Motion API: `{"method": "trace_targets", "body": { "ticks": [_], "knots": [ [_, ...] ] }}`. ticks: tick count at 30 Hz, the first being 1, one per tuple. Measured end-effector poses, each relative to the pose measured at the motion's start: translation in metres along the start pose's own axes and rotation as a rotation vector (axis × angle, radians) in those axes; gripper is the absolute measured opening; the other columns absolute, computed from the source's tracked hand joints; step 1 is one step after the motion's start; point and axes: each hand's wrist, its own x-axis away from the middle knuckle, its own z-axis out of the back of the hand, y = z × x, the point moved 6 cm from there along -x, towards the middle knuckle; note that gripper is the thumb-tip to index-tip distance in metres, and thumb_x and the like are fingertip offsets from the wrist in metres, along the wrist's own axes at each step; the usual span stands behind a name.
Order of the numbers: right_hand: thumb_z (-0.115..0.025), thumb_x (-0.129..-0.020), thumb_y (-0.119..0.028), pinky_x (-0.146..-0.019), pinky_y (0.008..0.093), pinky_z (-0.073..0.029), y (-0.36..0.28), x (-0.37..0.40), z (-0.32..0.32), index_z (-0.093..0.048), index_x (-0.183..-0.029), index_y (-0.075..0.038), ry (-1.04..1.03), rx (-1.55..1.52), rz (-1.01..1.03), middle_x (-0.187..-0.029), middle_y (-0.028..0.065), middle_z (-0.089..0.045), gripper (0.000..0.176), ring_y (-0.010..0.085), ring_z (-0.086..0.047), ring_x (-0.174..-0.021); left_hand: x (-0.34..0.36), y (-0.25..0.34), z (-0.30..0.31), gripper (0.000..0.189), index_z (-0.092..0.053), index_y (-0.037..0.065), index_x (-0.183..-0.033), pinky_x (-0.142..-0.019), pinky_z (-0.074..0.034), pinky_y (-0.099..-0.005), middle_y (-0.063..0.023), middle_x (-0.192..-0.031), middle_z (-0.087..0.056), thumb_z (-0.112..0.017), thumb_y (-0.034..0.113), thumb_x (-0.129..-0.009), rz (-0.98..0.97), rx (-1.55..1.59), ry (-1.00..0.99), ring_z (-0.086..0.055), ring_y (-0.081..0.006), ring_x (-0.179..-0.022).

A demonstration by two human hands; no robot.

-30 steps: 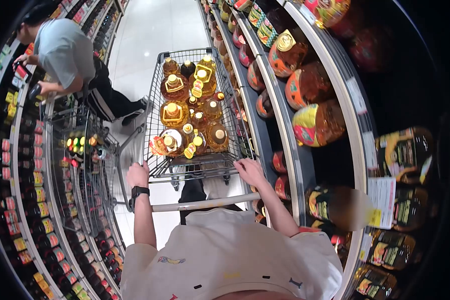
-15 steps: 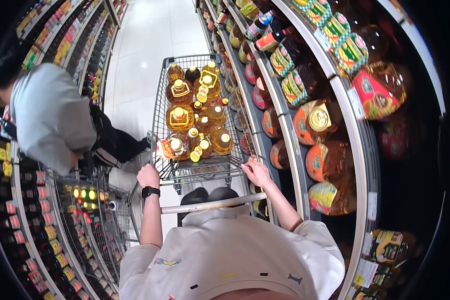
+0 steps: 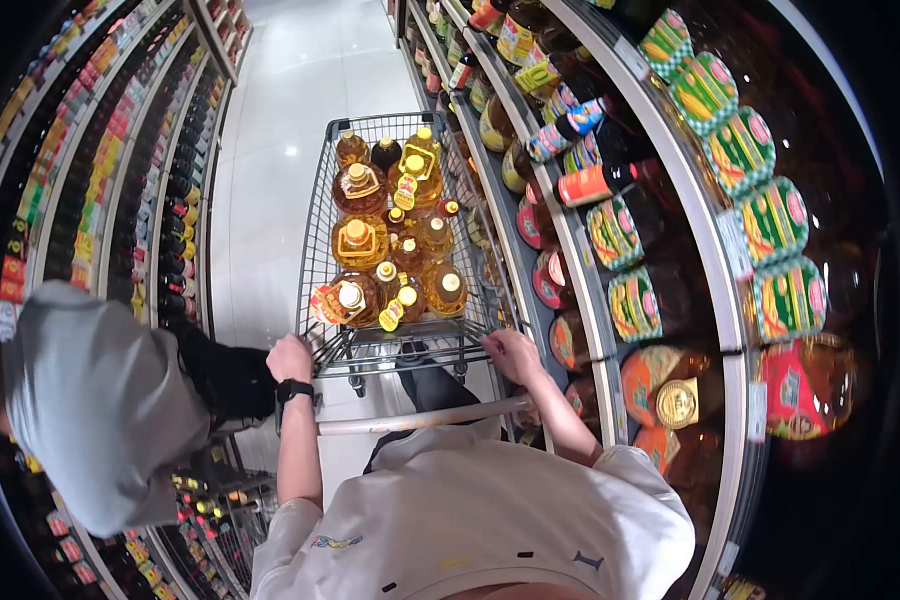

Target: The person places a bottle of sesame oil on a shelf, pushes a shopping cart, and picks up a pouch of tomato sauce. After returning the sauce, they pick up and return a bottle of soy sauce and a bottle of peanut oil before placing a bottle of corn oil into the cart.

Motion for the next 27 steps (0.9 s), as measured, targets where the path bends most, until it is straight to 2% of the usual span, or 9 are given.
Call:
{"method": "trace_targets", "body": {
  "ticks": [1,4,7,14,17,19,22,25,27],
  "knots": [
    [-0.06,-0.094,-0.041,-0.08,0.0443,-0.05,-0.002,-0.02,-0.001,-0.071,-0.094,-0.009,-0.103,-0.016,-0.092,-0.091,0.0123,-0.069,0.034,0.0324,-0.066,-0.091,-0.02,0.003,0.004,0.031,-0.071,0.006,-0.075,-0.065,-0.057,-0.0456,-0.0177,-0.077,-0.071,-0.059,0.029,-0.091,-0.001,-0.003,0.001,-0.071,-0.0356,-0.074],
    [-0.059,-0.094,-0.038,-0.072,0.0438,-0.052,-0.012,-0.082,0.004,-0.07,-0.094,-0.004,-0.062,0.02,-0.04,-0.081,0.0143,-0.066,0.036,0.034,-0.065,-0.08,-0.073,0.012,0.005,0.034,-0.069,0.006,-0.078,-0.065,-0.057,-0.0472,-0.0174,-0.076,-0.07,-0.061,0.037,-0.091,0.035,0.034,-0.021,-0.07,-0.0366,-0.073],
    [-0.058,-0.095,-0.039,-0.075,0.0428,-0.051,-0.017,-0.135,0.01,-0.07,-0.095,-0.005,-0.05,0.039,-0.026,-0.088,0.0144,-0.066,0.036,0.0335,-0.065,-0.086,-0.122,0.025,0.007,0.035,-0.071,0.005,-0.075,-0.064,-0.057,-0.0453,-0.0163,-0.071,-0.07,-0.062,0.035,-0.09,0.041,0.025,0.069,-0.07,-0.0367,-0.07],
    [-0.06,-0.093,-0.036,-0.071,0.0474,-0.048,-0.012,-0.257,0.03,-0.069,-0.094,-0.009,-0.044,0.055,0.172,-0.088,0.0105,-0.062,0.028,0.0332,-0.063,-0.086,-0.285,0.052,-0.003,0.049,-0.072,0.005,-0.094,-0.075,-0.057,-0.046,-0.0204,-0.099,-0.072,-0.064,0.053,-0.086,0.101,0.071,-0.34,-0.07,-0.04,-0.09],
    [-0.061,-0.092,-0.036,-0.075,0.0459,-0.047,-0.011,-0.306,0.035,-0.069,-0.094,-0.009,-0.1,0.063,0.124,-0.09,0.0103,-0.063,0.028,0.0326,-0.062,-0.09,-0.411,0.118,0.041,0.047,-0.071,0.003,-0.073,-0.071,-0.054,-0.0477,-0.021,-0.079,-0.069,-0.061,0.046,-0.089,-0.114,0.36,-0.133,-0.068,-0.0399,-0.079],
    [-0.062,-0.091,-0.035,-0.077,0.0453,-0.047,-0.011,-0.339,0.04,-0.069,-0.093,-0.009,-0.101,0.095,0.104,-0.091,0.0101,-0.063,0.027,0.0324,-0.062,-0.092,-0.498,0.172,0.075,0.048,-0.071,0.001,-0.076,-0.067,-0.053,-0.0448,-0.0194,-0.07,-0.067,-0.059,0.045,-0.091,-0.247,0.595,0.084,-0.067,-0.0388,-0.07],
    [-0.066,-0.088,-0.032,-0.081,0.0434,-0.046,-0.021,-0.387,0.053,-0.07,-0.094,-0.008,-0.115,0.076,0.081,-0.092,0.01,-0.063,0.025,0.0314,-0.061,-0.093,-0.639,0.266,0.087,0.036,-0.071,0.001,-0.094,-0.071,-0.055,-0.0376,-0.0184,-0.086,-0.072,-0.067,0.036,-0.087,-0.396,0.826,0.157,-0.071,-0.0308,-0.079],
    [-0.071,-0.085,-0.029,-0.083,0.0405,-0.046,-0.022,-0.432,0.059,-0.071,-0.095,-0.007,-0.088,0.078,0.126,-0.092,0.0083,-0.064,0.024,0.0286,-0.062,-0.091,-0.781,0.357,0.065,0.035,-0.068,0.003,-0.107,-0.078,-0.055,-0.0384,-0.0183,-0.089,-0.073,-0.072,0.022,-0.079,-0.422,0.954,0.075,-0.071,-0.0319,-0.083],
    [-0.074,-0.084,-0.028,-0.075,0.0395,-0.046,-0.024,-0.465,0.063,-0.072,-0.095,-0.009,-0.031,0.089,0.202,-0.089,0.0053,-0.065,0.022,0.025,-0.063,-0.087,-0.863,0.411,0.043,0.054,-0.06,0.003,-0.123,-0.089,-0.053,-0.0413,-0.0238,-0.103,-0.07,-0.073,0.027,-0.076,-0.468,0.751,0.055,-0.068,-0.0355,-0.098]
  ]
}}
